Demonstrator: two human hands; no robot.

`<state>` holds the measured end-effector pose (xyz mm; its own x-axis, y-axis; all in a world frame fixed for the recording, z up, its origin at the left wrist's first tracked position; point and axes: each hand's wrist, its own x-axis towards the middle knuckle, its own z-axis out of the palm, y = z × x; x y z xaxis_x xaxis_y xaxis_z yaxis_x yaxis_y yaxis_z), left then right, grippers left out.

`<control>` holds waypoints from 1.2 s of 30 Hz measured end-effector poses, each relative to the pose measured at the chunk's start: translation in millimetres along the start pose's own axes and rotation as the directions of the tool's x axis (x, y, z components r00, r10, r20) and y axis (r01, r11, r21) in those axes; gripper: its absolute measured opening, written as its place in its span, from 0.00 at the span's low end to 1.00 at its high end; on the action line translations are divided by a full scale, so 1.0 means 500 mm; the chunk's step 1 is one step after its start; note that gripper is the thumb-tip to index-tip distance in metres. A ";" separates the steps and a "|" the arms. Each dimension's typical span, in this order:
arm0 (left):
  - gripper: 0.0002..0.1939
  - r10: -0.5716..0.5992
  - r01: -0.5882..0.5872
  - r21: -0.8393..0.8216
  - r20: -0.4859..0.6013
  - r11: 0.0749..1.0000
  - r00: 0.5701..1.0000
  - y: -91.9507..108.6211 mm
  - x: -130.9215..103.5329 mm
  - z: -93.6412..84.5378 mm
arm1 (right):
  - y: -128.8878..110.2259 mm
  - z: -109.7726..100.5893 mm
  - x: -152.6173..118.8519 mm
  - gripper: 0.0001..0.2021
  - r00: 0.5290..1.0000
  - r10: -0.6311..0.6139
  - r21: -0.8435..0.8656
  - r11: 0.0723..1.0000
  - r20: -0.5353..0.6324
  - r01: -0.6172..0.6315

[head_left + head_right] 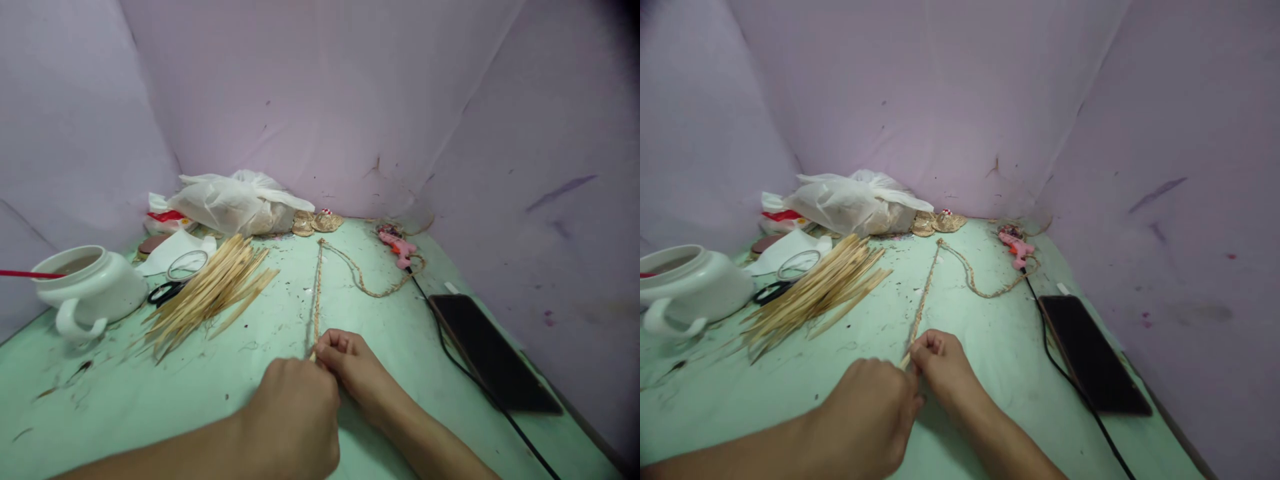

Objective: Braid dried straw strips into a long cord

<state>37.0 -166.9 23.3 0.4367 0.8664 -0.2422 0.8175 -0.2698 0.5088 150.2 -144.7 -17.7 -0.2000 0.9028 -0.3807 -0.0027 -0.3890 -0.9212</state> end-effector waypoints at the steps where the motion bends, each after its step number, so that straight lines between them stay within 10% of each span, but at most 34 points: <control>1: 0.14 -0.046 0.044 -0.030 -0.063 0.999 0.997 -0.006 0.007 -0.018 | 0.005 -0.002 0.003 0.06 1.000 -0.021 -0.008 1.000 0.003 0.021; 3: 0.16 -0.149 0.113 -0.201 -0.176 0.973 0.973 -0.020 0.023 -0.049 | 0.015 -0.004 0.011 0.08 0.998 -0.056 -0.035 0.998 0.018 0.057; 6: 0.23 -0.291 0.327 -0.558 0.155 0.763 0.944 -0.038 0.050 -0.063 | 0.020 -0.004 0.017 0.11 0.996 -0.084 -0.085 0.993 0.043 0.087; 10: 0.11 -0.112 0.402 -0.743 0.409 0.535 0.906 -0.054 0.073 -0.037 | 0.008 -0.010 0.016 0.10 0.991 -0.104 -0.095 0.989 0.083 0.112; 14: 0.09 -0.125 0.350 -0.589 0.388 0.728 0.913 -0.068 0.080 -0.023 | -0.005 -0.030 0.013 0.08 0.986 -0.056 -0.305 0.947 0.155 0.102; 19: 0.08 -0.079 0.070 -0.226 -0.030 0.972 0.996 -0.074 0.079 -0.010 | -0.006 -0.040 -0.004 0.07 0.953 -0.272 -0.703 0.652 0.134 0.285; 23: 0.09 -0.019 0.019 -0.312 0.002 0.950 1.000 -0.078 0.084 0.005 | -0.017 -0.045 -0.014 0.09 0.941 -0.311 -0.794 0.533 0.135 0.291; 32: 0.05 -0.062 0.107 -0.511 0.104 0.853 0.993 -0.093 0.100 0.020 | -0.074 -0.162 -0.016 0.09 0.997 -0.049 -0.733 0.676 0.053 0.072; 36: 0.04 -0.086 0.116 -0.533 0.080 0.838 0.993 -0.093 0.095 0.022 | -0.108 -0.170 -0.012 0.09 0.978 -0.167 -0.721 0.693 -0.128 0.024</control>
<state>23.9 -117.5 -20.8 0.3934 0.8498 -0.3508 0.5357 0.0982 0.8387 235.0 -113.7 27.5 -0.0692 0.9711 -0.2285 0.6995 -0.1161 -0.7051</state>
